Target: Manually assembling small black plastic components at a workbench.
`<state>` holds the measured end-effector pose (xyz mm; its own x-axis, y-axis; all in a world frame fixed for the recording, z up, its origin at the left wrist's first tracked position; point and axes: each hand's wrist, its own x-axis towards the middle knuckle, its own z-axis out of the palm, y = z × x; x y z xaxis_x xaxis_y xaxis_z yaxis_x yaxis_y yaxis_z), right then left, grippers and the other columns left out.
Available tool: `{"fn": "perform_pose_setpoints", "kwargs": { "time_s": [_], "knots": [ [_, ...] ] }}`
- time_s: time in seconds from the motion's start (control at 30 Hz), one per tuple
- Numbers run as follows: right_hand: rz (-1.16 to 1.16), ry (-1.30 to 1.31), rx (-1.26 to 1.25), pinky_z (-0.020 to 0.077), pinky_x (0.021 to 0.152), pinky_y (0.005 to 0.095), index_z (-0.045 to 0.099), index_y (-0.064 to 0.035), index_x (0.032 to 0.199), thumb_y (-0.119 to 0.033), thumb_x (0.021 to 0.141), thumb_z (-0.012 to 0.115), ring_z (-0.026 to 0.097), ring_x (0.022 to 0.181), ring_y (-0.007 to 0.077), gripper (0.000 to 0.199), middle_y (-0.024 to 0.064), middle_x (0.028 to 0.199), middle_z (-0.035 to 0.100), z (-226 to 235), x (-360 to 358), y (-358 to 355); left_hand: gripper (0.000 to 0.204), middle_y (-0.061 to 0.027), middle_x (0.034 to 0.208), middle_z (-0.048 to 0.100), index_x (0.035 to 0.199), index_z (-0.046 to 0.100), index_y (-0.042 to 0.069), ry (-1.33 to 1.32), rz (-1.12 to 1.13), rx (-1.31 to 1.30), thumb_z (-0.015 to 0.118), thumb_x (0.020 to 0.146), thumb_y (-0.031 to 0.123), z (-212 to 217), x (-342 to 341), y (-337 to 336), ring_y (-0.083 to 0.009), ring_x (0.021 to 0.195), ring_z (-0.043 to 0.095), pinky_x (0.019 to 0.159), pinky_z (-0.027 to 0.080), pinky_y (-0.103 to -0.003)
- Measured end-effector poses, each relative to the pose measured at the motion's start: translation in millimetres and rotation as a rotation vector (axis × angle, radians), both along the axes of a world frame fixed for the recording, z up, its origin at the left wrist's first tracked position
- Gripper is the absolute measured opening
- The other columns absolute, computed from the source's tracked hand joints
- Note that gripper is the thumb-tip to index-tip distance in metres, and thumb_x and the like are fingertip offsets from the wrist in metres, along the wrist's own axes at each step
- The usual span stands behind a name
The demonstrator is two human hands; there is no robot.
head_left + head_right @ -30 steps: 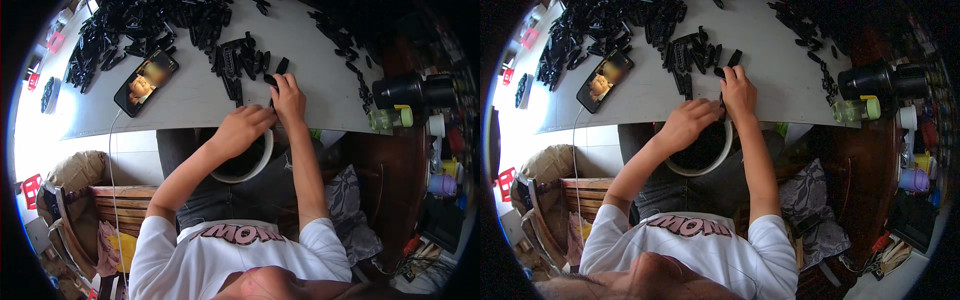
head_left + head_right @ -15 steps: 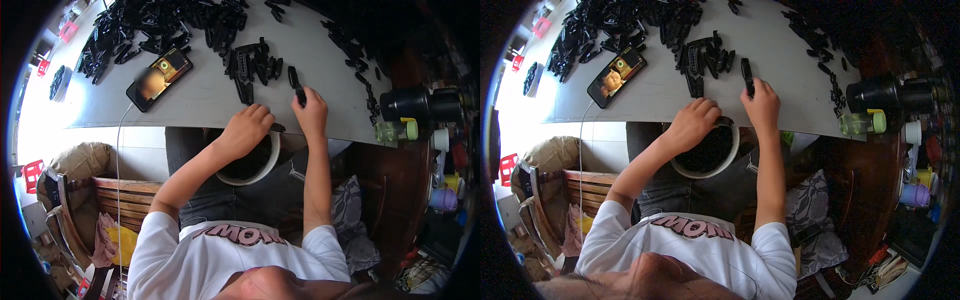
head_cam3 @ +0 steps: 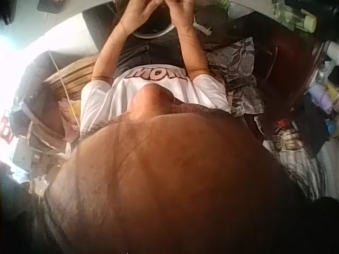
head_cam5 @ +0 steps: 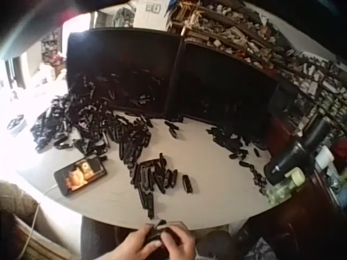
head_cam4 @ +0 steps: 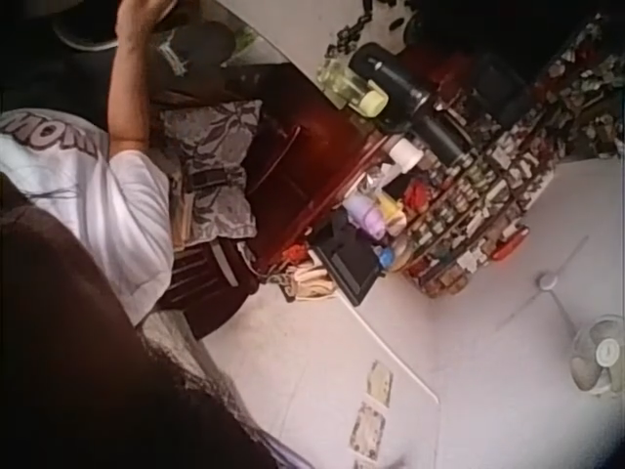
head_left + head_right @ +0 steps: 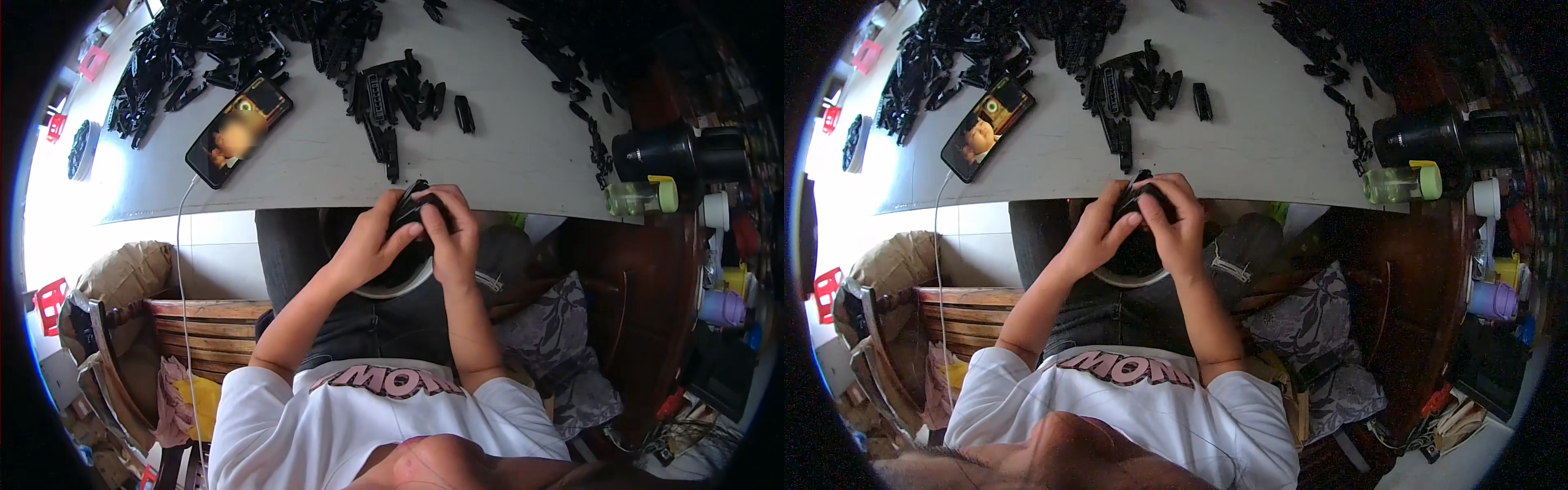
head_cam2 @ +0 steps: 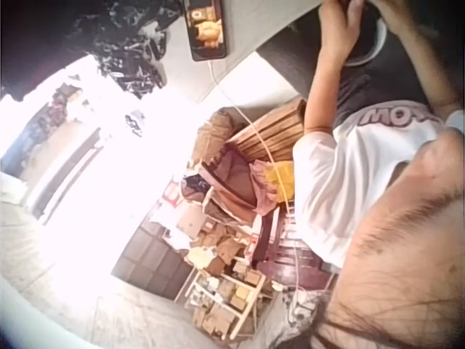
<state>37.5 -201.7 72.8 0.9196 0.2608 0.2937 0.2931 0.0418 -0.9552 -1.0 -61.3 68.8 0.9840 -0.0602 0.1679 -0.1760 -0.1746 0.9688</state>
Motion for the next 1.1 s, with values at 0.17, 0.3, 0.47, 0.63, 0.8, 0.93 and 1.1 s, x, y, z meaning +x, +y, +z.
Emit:
{"fn": "perform_pose_setpoints", "kwargs": {
  "time_s": [0.17, 0.3, 0.47, 0.63, 0.8, 0.93, 1.1],
  "knots": [
    [0.0, 0.109, -0.048, 0.0425, 0.066, 0.0195, 0.057, 0.0014, 0.107, -0.008, 0.081, 0.062, 0.052, 0.086, 0.0099, 0.028, 0.0106, 0.114, 0.052, 11, -14, -1, 0.036, -0.0126, 0.08, 0.061, 0.116, 0.046, -0.006, 0.239, -0.096, -0.319, 0.059, 0.086, 0.009, -7, -5, 8, -0.0157, 0.07, 0.061, 0.065, 0.048, -0.026],
    [0.202, 0.54, 0.3, 0.0411, 0.051, 0.0162, 0.054, 0.0006, 0.106, -0.004, 0.079, 0.064, 0.054, 0.065, 0.0071, 0.029, 0.0172, 0.115, 0.058, 4, -13, -11, 0.04, -0.0084, 0.091, 0.061, 0.12, 0.047, -0.01, 0.234, -0.226, -0.242, 0.06, 0.086, 0.006, 4, -8, 9, -0.0094, 0.077, 0.057, 0.066, 0.049, -0.024],
    [0.024, 0.479, 0.26, 0.0406, 0.048, 0.0196, 0.057, -0.0024, 0.098, -0.007, 0.081, 0.064, 0.053, 0.059, 0.0072, 0.018, 0.0049, 0.086, 0.062, -1, 1, -6, 0.041, -0.0147, 0.097, 0.064, 0.121, 0.052, -0.001, -0.1, -0.148, 0.429, 0.06, 0.083, 0.01, -7, 10, 23, -0.0306, 0.084, 0.063, 0.079, 0.049, -0.035],
    [-0.285, 0.165, -0.083, 0.0451, 0.064, 0.029, 0.054, -0.001, 0.082, -0.007, 0.08, 0.063, 0.058, 0.069, 0.0147, 0.011, 0.0049, 0.073, 0.057, 7, 86, -25, 0.037, -0.0094, 0.116, 0.057, 0.114, 0.059, 0.007, -0.482, 0.172, 0.906, 0.058, 0.077, 0.008, -5, 65, 59, -0.0278, 0.11, 0.051, 0.091, 0.041, -0.037],
    [-0.456, -0.291, -0.915, 0.048, 0.071, 0.0338, 0.059, -0.0013, 0.092, -0.011, 0.075, 0.067, 0.063, 0.078, 0.0237, 0.021, 0.0092, 0.084, 0.062, -2, 147, -12, 0.038, -0.0084, 0.107, 0.057, 0.109, 0.057, 0.006, -0.391, 0.046, 1.14, 0.061, 0.072, 0.006, 3, 67, 68, -0.0259, 0.105, 0.051, 0.092, 0.038, -0.035],
    [-0.372, -0.17, -1.337, 0.0499, 0.073, 0.0397, 0.061, -0.0033, 0.095, -0.019, 0.074, 0.07, 0.062, 0.085, 0.0306, 0.028, 0.0134, 0.09, 0.064, 15, 154, 1, 0.036, -0.0097, 0.1, 0.056, 0.104, 0.052, 0.005, -0.265, 0.094, 1.103, 0.063, 0.07, 0.008, 10, 52, 69, -0.0263, 0.099, 0.052, 0.083, 0.042, -0.036],
    [-0.159, -0.043, -0.547, 0.0502, 0.064, 0.0307, 0.056, 0.0018, 0.102, -0.015, 0.081, 0.065, 0.062, 0.074, 0.0209, 0.029, 0.012, 0.092, 0.064, -11, 139, -39, 0.038, -0.0168, 0.091, 0.056, 0.107, 0.048, 0.002, 0.195, 0.185, 0.616, 0.063, 0.073, 0.01, 21, 25, 65, -0.0322, 0.089, 0.055, 0.076, 0.044, -0.041]
  ]
}}
